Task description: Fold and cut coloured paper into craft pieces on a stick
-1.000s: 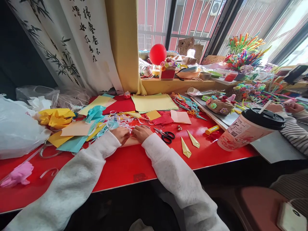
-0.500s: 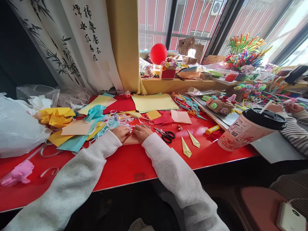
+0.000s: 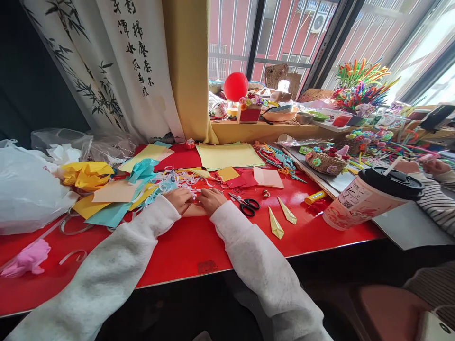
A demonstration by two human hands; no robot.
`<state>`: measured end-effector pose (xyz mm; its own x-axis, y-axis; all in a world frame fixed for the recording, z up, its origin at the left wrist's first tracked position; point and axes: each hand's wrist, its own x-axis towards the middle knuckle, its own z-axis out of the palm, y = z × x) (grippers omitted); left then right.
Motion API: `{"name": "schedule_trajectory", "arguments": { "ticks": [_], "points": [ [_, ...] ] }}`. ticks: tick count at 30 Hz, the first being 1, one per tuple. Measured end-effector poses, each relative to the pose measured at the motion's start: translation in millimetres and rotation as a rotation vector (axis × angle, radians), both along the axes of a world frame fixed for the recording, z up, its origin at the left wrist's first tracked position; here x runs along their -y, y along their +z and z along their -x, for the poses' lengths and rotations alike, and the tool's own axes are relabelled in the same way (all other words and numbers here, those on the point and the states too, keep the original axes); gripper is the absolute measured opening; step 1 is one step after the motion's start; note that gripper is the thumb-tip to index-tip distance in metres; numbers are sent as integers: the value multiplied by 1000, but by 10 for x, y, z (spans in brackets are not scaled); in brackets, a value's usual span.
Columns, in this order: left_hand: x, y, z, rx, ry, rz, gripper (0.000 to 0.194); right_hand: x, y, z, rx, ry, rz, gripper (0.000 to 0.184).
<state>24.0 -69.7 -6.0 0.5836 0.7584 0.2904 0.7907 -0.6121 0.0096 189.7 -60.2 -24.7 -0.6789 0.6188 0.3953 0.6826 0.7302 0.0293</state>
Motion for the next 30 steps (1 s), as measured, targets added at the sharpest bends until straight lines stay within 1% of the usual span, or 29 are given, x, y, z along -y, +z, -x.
{"name": "schedule_trajectory", "arguments": {
  "ticks": [3,8,13,16,21,23,26,28,30],
  "points": [
    [24,16,1,25,14,-40,14,-16,-20,-1,-11,-8,-45,22],
    [25,54,11,25,20,7,14,-27,-31,-14,-25,7,-88,27],
    [52,88,-4,-25,55,6,14,0,11,-14,-29,6,-39,26],
    [64,94,-13,-31,50,-9,16,1,21,-15,-24,11,-19,25],
    [43,102,-13,-73,71,99,22,11,26,-25,-24,-1,-19,26],
    [44,114,-16,-79,79,101,21,19,37,-26,-36,0,-12,26],
    [70,147,-33,-65,76,59,19,12,50,-32,-95,46,24,26],
    [96,175,-48,-69,77,39,21,-6,48,-43,-144,99,54,27],
    [116,198,-62,-80,78,15,25,-28,40,-56,-179,123,68,27]
  ]
}}
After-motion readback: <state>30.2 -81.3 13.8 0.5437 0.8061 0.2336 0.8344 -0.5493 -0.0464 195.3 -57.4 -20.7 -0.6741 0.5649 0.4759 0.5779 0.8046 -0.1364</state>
